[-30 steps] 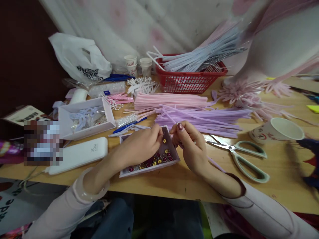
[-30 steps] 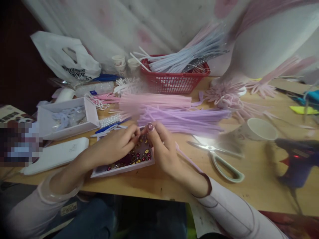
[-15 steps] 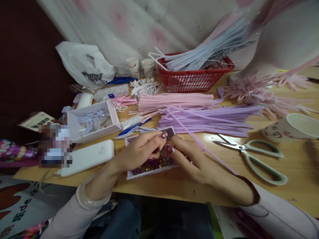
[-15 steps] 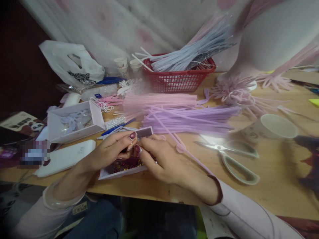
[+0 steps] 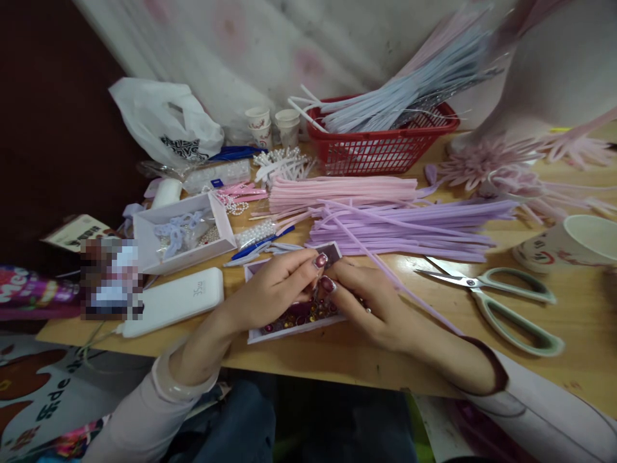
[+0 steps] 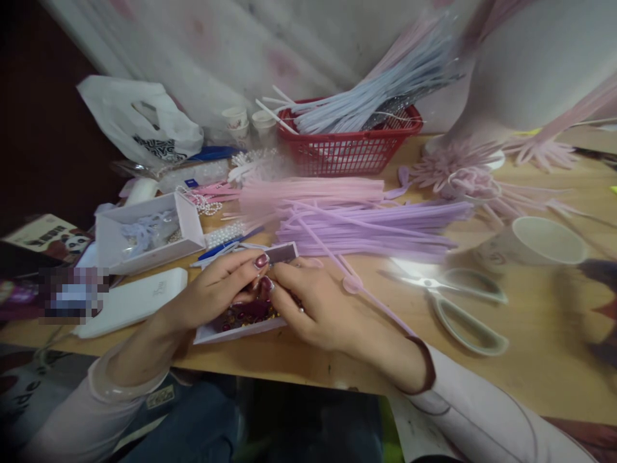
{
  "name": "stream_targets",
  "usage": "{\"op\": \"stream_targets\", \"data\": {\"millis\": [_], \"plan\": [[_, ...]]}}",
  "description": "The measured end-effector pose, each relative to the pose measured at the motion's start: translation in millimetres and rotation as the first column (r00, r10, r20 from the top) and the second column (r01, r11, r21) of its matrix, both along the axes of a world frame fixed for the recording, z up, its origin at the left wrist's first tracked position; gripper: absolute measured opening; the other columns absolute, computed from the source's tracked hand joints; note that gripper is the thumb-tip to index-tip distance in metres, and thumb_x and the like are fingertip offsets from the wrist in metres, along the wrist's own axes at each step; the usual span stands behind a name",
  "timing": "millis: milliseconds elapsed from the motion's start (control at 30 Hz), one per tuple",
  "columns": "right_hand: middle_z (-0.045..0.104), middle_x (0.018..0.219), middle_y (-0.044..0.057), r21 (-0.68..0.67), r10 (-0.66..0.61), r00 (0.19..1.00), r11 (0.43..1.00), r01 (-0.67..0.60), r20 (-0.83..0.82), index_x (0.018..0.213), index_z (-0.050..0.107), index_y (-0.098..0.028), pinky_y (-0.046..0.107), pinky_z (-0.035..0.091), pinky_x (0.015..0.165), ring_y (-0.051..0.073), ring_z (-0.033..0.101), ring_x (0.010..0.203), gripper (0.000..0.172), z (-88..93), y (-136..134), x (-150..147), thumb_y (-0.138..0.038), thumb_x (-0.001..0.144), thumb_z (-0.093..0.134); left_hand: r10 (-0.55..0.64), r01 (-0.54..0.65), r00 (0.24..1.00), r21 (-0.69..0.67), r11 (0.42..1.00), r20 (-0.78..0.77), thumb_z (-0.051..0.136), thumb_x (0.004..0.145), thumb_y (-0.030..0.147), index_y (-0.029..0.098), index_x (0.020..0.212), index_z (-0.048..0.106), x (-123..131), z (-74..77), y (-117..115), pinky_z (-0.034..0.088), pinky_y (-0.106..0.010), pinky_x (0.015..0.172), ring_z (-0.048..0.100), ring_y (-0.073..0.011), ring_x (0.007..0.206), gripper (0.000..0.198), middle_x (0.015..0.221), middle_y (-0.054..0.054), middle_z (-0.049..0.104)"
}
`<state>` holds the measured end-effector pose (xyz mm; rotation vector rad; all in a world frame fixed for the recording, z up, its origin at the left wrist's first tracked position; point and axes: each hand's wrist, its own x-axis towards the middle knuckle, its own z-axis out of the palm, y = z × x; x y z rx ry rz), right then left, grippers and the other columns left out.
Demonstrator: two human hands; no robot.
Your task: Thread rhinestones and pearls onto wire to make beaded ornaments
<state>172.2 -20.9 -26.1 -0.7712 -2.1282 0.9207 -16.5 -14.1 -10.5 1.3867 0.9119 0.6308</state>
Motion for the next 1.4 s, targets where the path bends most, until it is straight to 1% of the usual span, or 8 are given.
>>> {"op": "stream_targets", "data": {"millis": [200,467,633,800,967,1100,1233,1400], "plan": [[0.05,0.066,-0.002,0.043,-0.012,1.0,0.999,0.011,0.015,0.074,0.04,-0.022,0.027,0.034,0.058,0.012,0.043,0.059,0.023,-0.2,1,-1,-0.015,0.096,0.042,0.046,-0.019,0.985,0.163,0.986,-0.164,0.045,0.099,0.046,0.02,0.075,0.042,1,1.3,-1,0.034,-0.02,0.051,0.036,-0.0088,0.058,0.035,0.07,0.005,0.041],[0.052,0.068,-0.002,0.013,-0.031,0.998,0.999,0.031,0.051,0.077,0.046,-0.021,0.027,0.034,0.06,0.013,0.046,0.062,0.021,-2.1,2,-1,-0.026,0.096,0.052,0.048,0.026,0.976,0.332,0.943,-0.212,0.039,0.103,0.042,0.02,0.074,0.044,1,6.4,-1,0.036,-0.023,0.062,0.043,-0.0108,0.065,0.036,0.072,0.004,0.047],[0.051,0.068,-0.003,0.065,-0.038,0.999,0.997,0.036,0.031,0.076,0.045,-0.021,0.027,0.031,0.059,0.013,0.044,0.061,0.024,-7.1,4,0,-0.029,0.098,0.053,0.031,0.041,0.978,0.336,0.941,-0.208,0.042,0.102,0.041,0.02,0.076,0.047,2,9.2,-2,0.037,-0.024,0.064,0.046,-0.0117,0.068,0.034,0.073,0.004,0.049],[0.053,0.069,-0.003,0.093,-0.02,1.0,0.995,0.02,0.002,0.078,0.047,-0.021,0.025,0.032,0.059,0.013,0.045,0.061,0.023,-10.8,5,0,-0.03,0.098,0.055,0.014,0.025,0.991,0.287,0.958,-0.135,0.044,0.101,0.042,0.019,0.074,0.047,4,9.7,-3,0.036,-0.023,0.061,0.042,-0.0103,0.064,0.035,0.07,0.005,0.044],[0.055,0.07,-0.002,0.078,-0.012,1.0,0.997,0.013,-0.017,0.078,0.049,-0.02,0.024,0.035,0.06,0.013,0.049,0.064,0.023,-10.5,5,0,-0.029,0.099,0.055,0.025,-0.019,0.999,0.174,0.984,-0.03,0.048,0.1,0.04,0.018,0.074,0.048,8,6.2,-2,0.035,-0.021,0.058,0.038,-0.0083,0.058,0.034,0.067,0.007,0.042],[0.056,0.07,-0.003,0.051,-0.009,0.999,0.999,0.012,-0.052,0.079,0.049,-0.02,0.024,0.036,0.06,0.012,0.048,0.064,0.022,-7.9,5,0,-0.028,0.098,0.057,0.055,-0.047,0.998,0.196,0.979,-0.039,0.044,0.102,0.04,0.019,0.076,0.049,10,3.4,-2,0.036,-0.021,0.059,0.04,-0.0083,0.06,0.033,0.068,0.007,0.044],[0.053,0.069,-0.004,0.032,-0.002,0.996,0.999,0.005,-0.091,0.079,0.047,-0.021,0.023,0.034,0.057,0.011,0.045,0.06,0.024,-8.4,5,-1,-0.031,0.098,0.056,0.14,-0.069,0.976,0.374,0.925,-0.165,0.046,0.101,0.039,0.019,0.078,0.052,10,6.5,-5,0.038,-0.02,0.064,0.048,-0.0088,0.067,0.031,0.07,0.006,0.052],[0.052,0.069,-0.005,0.018,-0.019,0.995,1.0,0.021,-0.094,0.078,0.048,-0.02,0.023,0.034,0.057,0.01,0.044,0.06,0.025,-11.4,6,0,-0.033,0.096,0.061,0.24,0.006,0.918,0.615,0.789,-0.317,0.05,0.097,0.024,0.017,0.074,0.057,10,16.3,-8,0.037,-0.02,0.06,0.052,-0.0076,0.06,0.026,0.065,0.006,0.059]]}}
